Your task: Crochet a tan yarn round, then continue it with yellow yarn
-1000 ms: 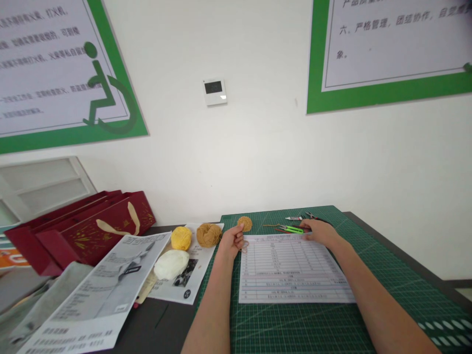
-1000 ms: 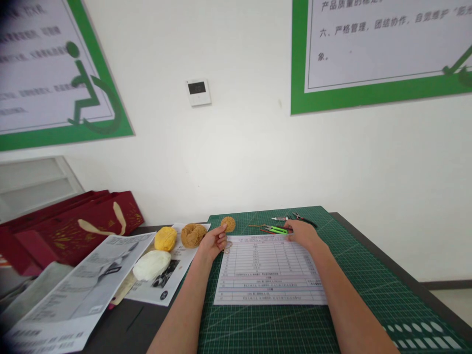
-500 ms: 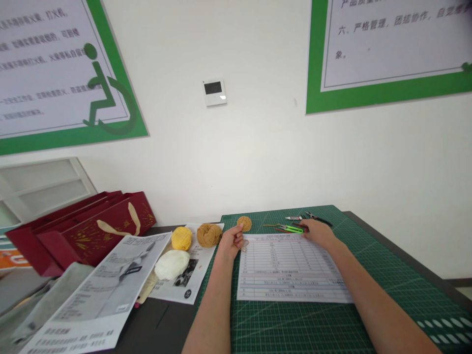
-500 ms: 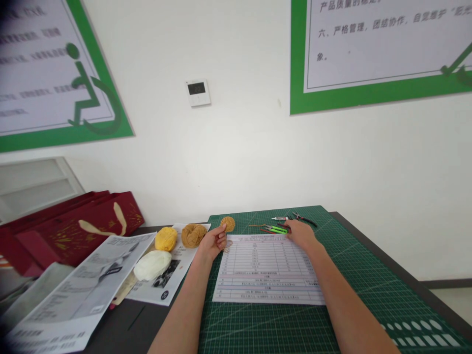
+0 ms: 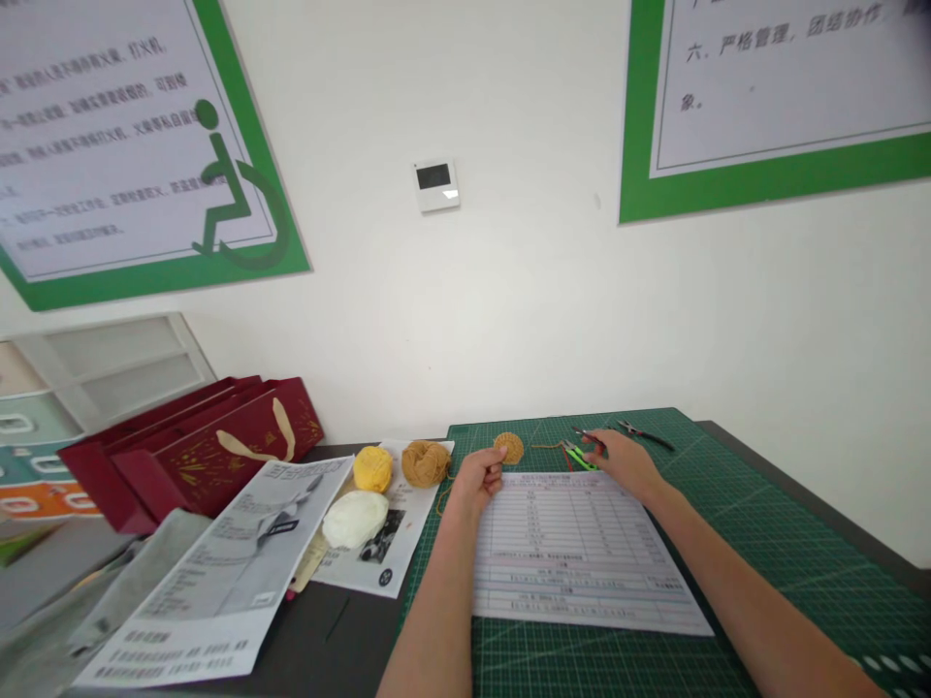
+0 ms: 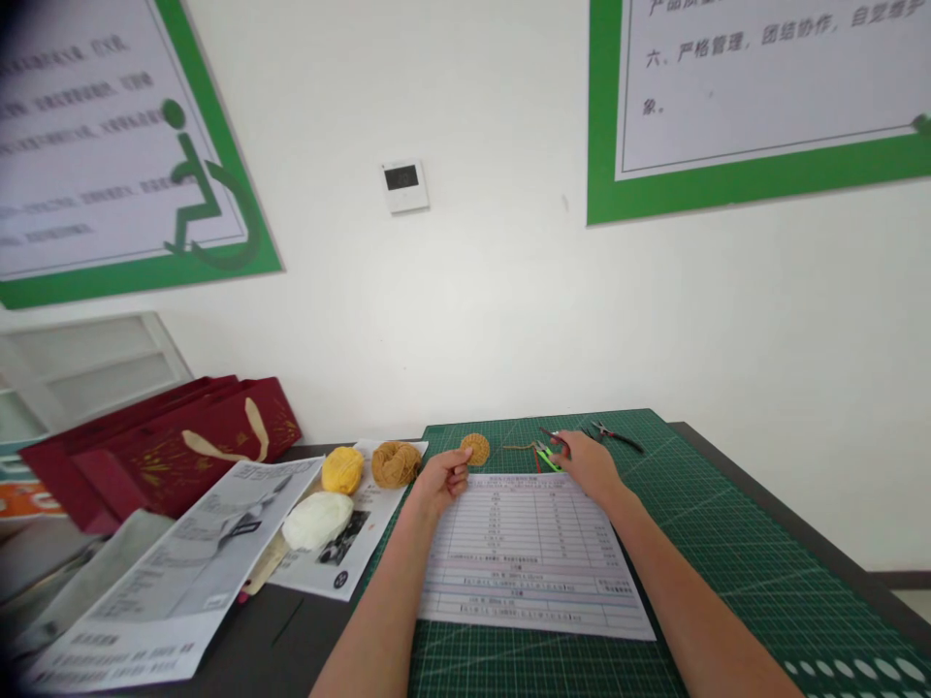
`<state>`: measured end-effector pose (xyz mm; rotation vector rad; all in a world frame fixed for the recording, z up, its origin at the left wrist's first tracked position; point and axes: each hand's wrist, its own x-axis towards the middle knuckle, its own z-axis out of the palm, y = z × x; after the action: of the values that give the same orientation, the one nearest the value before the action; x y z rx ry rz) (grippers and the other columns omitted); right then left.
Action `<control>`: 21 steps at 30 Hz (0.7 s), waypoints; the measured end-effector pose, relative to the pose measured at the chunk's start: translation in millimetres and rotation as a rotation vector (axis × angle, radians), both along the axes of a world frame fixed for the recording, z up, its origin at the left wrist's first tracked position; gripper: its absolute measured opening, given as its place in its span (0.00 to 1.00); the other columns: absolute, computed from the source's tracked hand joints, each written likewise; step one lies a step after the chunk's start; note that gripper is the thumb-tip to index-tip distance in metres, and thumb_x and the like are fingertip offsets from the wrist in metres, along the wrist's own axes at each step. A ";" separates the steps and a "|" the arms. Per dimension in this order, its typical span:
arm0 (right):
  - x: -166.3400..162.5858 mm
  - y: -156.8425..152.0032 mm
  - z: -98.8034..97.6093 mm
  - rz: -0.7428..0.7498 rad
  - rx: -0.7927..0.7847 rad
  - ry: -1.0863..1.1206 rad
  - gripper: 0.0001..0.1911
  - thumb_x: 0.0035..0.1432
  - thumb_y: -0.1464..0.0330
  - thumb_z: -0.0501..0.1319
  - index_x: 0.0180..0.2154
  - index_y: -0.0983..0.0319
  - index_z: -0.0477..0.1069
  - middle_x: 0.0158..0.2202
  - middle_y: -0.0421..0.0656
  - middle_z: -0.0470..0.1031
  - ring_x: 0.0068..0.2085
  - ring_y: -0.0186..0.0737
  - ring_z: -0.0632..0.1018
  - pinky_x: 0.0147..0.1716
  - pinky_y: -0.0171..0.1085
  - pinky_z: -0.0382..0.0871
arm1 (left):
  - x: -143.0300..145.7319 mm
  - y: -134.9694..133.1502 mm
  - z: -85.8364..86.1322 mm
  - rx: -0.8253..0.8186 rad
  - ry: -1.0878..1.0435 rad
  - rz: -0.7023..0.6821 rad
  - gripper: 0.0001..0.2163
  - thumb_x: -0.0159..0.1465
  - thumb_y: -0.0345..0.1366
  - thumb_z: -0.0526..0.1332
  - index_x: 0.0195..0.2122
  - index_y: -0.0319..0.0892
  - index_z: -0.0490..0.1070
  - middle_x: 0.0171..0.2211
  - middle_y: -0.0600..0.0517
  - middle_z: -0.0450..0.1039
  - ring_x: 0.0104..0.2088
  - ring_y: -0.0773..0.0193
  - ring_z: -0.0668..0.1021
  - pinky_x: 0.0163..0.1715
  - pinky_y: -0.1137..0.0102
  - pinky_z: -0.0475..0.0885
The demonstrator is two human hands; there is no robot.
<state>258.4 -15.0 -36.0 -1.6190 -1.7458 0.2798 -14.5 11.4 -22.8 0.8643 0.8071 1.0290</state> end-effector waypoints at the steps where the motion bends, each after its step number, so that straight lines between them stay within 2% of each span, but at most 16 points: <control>1: -8.8 0.4 1.4 -0.007 0.025 0.157 0.13 0.52 0.63 0.62 0.39 0.62 0.74 0.29 0.42 0.74 0.30 0.39 0.73 0.31 0.35 0.62 | 1.2 -1.2 0.8 0.007 0.009 -0.015 0.21 0.43 0.37 0.73 0.19 0.42 0.55 0.13 0.63 0.52 0.13 0.79 0.50 0.14 0.77 0.41; 3: -32.1 0.0 4.1 0.048 -0.042 0.535 0.19 0.53 0.54 0.60 0.37 0.63 0.72 0.22 0.38 0.68 0.23 0.34 0.67 0.24 0.34 0.58 | 4.0 -4.5 3.3 0.021 0.031 -0.054 0.21 0.43 0.37 0.73 0.19 0.42 0.56 0.13 0.63 0.52 0.14 0.79 0.50 0.14 0.76 0.41; 4: -45.1 -1.1 5.1 0.128 -0.119 0.693 0.23 0.53 0.49 0.59 0.37 0.63 0.71 0.21 0.36 0.65 0.20 0.31 0.63 0.20 0.33 0.54 | 5.5 -6.7 4.9 0.028 0.044 -0.076 0.21 0.43 0.37 0.73 0.19 0.42 0.57 0.13 0.63 0.52 0.14 0.79 0.50 0.14 0.76 0.41; 6: -69.1 -4.7 6.5 0.274 -0.275 0.887 0.26 0.47 0.46 0.63 0.33 0.62 0.69 0.19 0.32 0.58 0.18 0.27 0.56 0.17 0.31 0.46 | 8.8 -11.7 8.5 0.042 0.068 -0.114 0.21 0.42 0.37 0.74 0.19 0.41 0.58 0.13 0.63 0.52 0.14 0.79 0.50 0.14 0.76 0.41; 8: -85.3 -8.6 7.5 0.397 -0.365 0.974 0.26 0.42 0.48 0.68 0.30 0.62 0.67 0.18 0.29 0.54 0.18 0.25 0.52 0.17 0.31 0.42 | 11.4 -16.6 12.1 0.058 0.089 -0.132 0.20 0.42 0.36 0.75 0.20 0.41 0.59 0.13 0.63 0.52 0.14 0.79 0.50 0.15 0.76 0.41; 10: -91.8 -11.6 8.7 0.443 -0.378 1.062 0.25 0.39 0.52 0.71 0.29 0.63 0.67 0.18 0.29 0.53 0.18 0.23 0.52 0.16 0.30 0.42 | 12.5 -20.2 15.4 0.098 0.103 -0.147 0.19 0.43 0.37 0.75 0.21 0.40 0.62 0.13 0.63 0.51 0.15 0.78 0.50 0.15 0.76 0.41; 15: -88.5 -14.3 12.7 0.481 -0.449 1.316 0.22 0.39 0.59 0.74 0.31 0.63 0.67 0.18 0.28 0.52 0.17 0.21 0.50 0.14 0.27 0.41 | 9.5 -21.1 20.0 0.178 -0.008 -0.248 0.19 0.54 0.47 0.68 0.24 0.40 0.61 0.15 0.63 0.51 0.16 0.77 0.51 0.16 0.77 0.45; 21: -88.9 -15.2 14.3 0.516 -0.493 1.397 0.20 0.40 0.64 0.75 0.32 0.64 0.69 0.20 0.30 0.58 0.17 0.20 0.52 0.13 0.24 0.43 | 6.1 -17.9 18.8 0.153 -0.024 -0.218 0.16 0.51 0.42 0.71 0.28 0.38 0.66 0.16 0.62 0.52 0.17 0.77 0.53 0.16 0.78 0.46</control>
<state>169.6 -30.2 -21.7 -0.7202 -0.8957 1.6975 -8.4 -6.5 -4.0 1.0445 0.6048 0.9143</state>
